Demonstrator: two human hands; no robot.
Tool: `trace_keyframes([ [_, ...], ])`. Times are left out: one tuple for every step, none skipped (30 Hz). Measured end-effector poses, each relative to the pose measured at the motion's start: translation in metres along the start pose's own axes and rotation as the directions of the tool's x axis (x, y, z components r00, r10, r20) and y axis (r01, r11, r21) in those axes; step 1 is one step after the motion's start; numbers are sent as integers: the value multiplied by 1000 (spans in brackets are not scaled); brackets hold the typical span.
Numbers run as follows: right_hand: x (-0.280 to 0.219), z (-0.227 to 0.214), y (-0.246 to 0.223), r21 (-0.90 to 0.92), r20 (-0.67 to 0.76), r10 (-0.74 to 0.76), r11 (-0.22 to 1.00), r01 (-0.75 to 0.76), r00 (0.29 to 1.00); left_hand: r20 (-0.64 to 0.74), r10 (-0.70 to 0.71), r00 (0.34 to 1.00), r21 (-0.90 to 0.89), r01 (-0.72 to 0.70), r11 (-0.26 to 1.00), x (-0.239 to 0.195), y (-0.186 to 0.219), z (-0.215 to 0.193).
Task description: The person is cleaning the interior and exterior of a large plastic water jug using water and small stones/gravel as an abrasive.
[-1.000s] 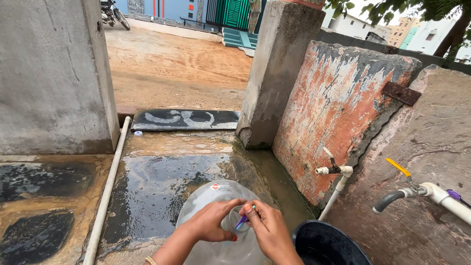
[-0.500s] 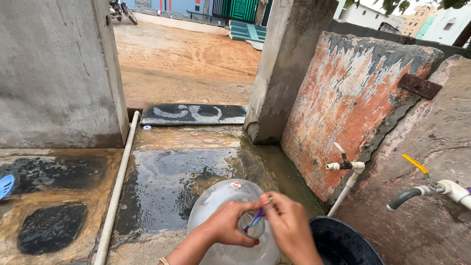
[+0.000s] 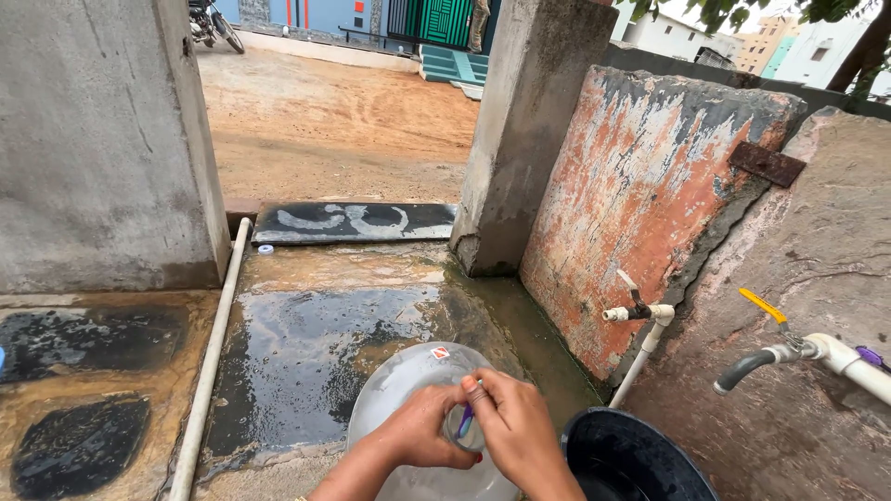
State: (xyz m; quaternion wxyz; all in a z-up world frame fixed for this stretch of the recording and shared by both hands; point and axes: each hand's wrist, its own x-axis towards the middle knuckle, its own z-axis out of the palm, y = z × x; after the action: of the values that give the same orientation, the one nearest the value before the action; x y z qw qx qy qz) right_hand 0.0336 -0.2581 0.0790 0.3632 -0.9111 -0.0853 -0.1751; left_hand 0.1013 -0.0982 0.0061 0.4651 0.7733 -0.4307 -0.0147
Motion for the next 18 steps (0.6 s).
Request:
trace_keyframes([
  [1, -3, -4, -21, -2, 43, 999, -43, 999, -16, 7, 1000, -24, -7, 1000, 0, 3, 1],
  [2, -7, -2, -26, 11, 39, 999, -39, 999, -28, 1, 1000, -31, -2, 1000, -2, 2, 9],
  [2, -11, -1, 94, -52, 121, 989, -116, 991, -146, 9, 989, -43, -15, 999, -5, 2, 17],
  [7, -12, -2, 226, -112, 205, 958, -175, 972, -259, 24, 966, -37, -34, 999, -5, 1, 19],
  [7, -6, 18, 229, -109, 195, 959, -167, 975, -266, 24, 964, -29, -33, 999, -4, -3, 27],
  [10, 4, 36, 292, -65, 195, 941, -168, 979, -292, 75, 953, 13, -75, 997, -5, -10, 31],
  [13, 16, 53, 354, -19, 191, 919, -173, 981, -315, 128, 941, 58, -115, 992, -7, -17, 35],
  [15, 17, 63, 362, 1, 168, 919, -157, 986, -336, 117, 935, 74, -98, 992, -2, -17, 32],
  [17, 18, 72, 391, 16, 175, 905, -167, 984, -290, 184, 939, 6, -191, 982, 3, -18, 28],
  [20, 20, 81, 416, 41, 180, 891, -180, 983, -256, 248, 934, -67, -273, 960, 5, -19, 25],
  [23, 21, 89, 420, 71, 153, 892, -169, 986, -284, 230, 931, -49, -254, 966, 8, -23, 20],
  [27, 24, 97, 421, 71, 148, 892, -164, 986, -216, 248, 944, 39, -245, 969, 10, -29, 13],
  [31, 26, 106, 422, 71, 143, 892, -159, 987, -146, 256, 956, 125, -239, 963, 12, -34, 6],
  [33, 33, 116, 431, 90, 125, 889, -152, 988, -160, 241, 957, 141, -219, 966, 14, -34, 5],
  [36, 40, 125, 353, 84, 152, 920, -172, 985, -126, 207, 970, 159, -186, 970, 16, -35, 4],
  [43, 48, 133, 275, 77, 167, 944, -182, 983, -99, 171, 980, 184, -151, 971, 19, -36, -1],
  [58, 161, 195, 285, 100, 139, 945, -162, 985, -123, 154, 980, 204, -126, 971, -29, -118, 13],
  [85, 207, 278, 158, 104, 62, 984, -78, 993, -144, 172, 974, 191, -144, 971, -14, -172, 36],
])
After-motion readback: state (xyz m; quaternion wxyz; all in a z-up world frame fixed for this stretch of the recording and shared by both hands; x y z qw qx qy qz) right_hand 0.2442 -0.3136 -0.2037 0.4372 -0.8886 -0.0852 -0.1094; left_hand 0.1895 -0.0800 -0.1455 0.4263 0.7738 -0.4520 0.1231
